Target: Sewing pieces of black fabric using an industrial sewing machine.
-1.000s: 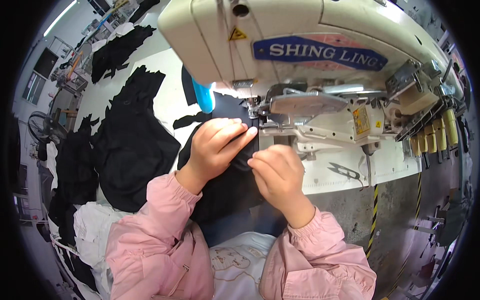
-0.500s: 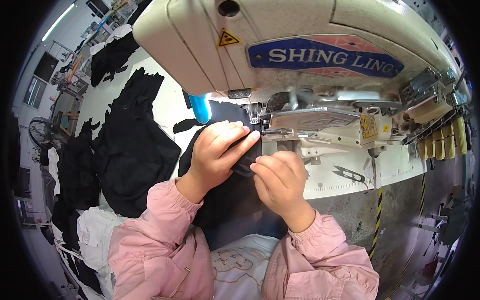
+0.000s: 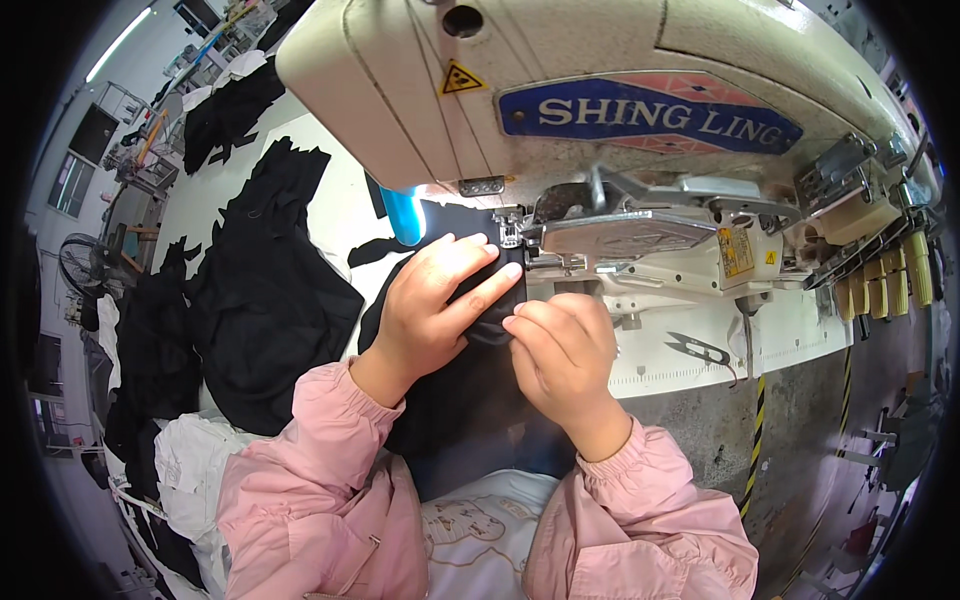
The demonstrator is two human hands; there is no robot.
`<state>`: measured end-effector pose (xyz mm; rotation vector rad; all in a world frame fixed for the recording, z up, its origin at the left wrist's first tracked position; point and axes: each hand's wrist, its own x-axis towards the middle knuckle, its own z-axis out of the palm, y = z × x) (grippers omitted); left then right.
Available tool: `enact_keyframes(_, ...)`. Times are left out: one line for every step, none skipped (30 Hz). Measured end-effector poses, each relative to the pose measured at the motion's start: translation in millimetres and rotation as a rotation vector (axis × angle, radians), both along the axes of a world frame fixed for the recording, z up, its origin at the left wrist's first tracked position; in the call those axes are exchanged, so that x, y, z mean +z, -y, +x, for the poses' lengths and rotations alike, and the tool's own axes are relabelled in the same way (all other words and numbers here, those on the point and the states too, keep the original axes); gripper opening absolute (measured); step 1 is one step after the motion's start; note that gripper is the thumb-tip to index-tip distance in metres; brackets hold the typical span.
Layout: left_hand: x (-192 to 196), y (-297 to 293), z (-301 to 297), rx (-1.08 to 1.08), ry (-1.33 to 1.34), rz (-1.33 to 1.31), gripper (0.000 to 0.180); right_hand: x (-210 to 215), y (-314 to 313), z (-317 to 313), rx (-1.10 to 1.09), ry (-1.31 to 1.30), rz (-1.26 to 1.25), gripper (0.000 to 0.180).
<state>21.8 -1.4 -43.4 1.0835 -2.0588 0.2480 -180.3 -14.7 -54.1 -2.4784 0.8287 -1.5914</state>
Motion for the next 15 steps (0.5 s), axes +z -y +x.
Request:
enact_keyframes(0, 0, 1, 0.004, -0.001, 0.023, 0.056, 0, 1, 1, 0.001, 0.005, -0.001, 0.029)
enact_keyframes(1, 1, 1, 0.004, -0.001, 0.024, 0.056, 0, 2, 1, 0.005, 0.011, -0.001, 0.028)
enact_keyframes(2, 1, 1, 0.006, 0.000, 0.039, 0.057, 0, 2, 1, 0.006, 0.011, -0.001, 0.028)
enact_keyframes(4, 1, 1, 0.008, 0.001, 0.055, 0.058, 1, 2, 1, 0.004, 0.007, -0.001, 0.029)
enact_keyframes(7, 1, 0, 0.008, 0.003, 0.055, 0.058, 1, 3, 1, 0.001, 0.003, -0.001, 0.029)
enact_keyframes(10, -1, 0, 0.025, 0.031, 0.054, 0.057, 3, 4, 1, 0.001, 0.005, 0.000, 0.029)
enact_keyframes(12, -2, -1, 0.042, 0.059, 0.053, 0.057, 4, 5, 0, -0.001, -0.006, -0.008, 0.029)
enact_keyframes(10, -3, 0, 0.048, 0.069, 0.030, 0.056, 5, 6, 0, -0.003, -0.019, -0.016, 0.029)
enact_keyframes(9, -4, 1, 0.048, 0.070, 0.031, 0.056, 4, 6, 1, -0.003, -0.019, -0.016, 0.029)
enact_keyframes(8, -4, 2, 0.049, 0.081, 0.024, 0.056, 2, 7, 2, -0.003, -0.013, -0.018, 0.030)
enact_keyframes(8, -4, 2, 0.052, 0.092, 0.018, 0.056, 2, 8, 2, -0.002, -0.008, -0.021, 0.030)
enact_keyframes(9, -3, 2, 0.055, 0.088, 0.008, 0.056, 2, 8, 3, -0.001, -0.008, -0.021, 0.030)
enact_keyframes(10, -3, 2, 0.056, 0.088, 0.007, 0.056, 3, 8, 3, -0.006, -0.009, -0.023, 0.030)
enact_keyframes(11, -2, 2, 0.059, 0.087, 0.016, 0.056, 3, 9, 3, -0.013, -0.011, -0.024, 0.030)
enact_keyframes(12, -2, 2, 0.061, 0.086, 0.024, 0.057, 3, 10, 3, -0.013, -0.012, -0.024, 0.030)
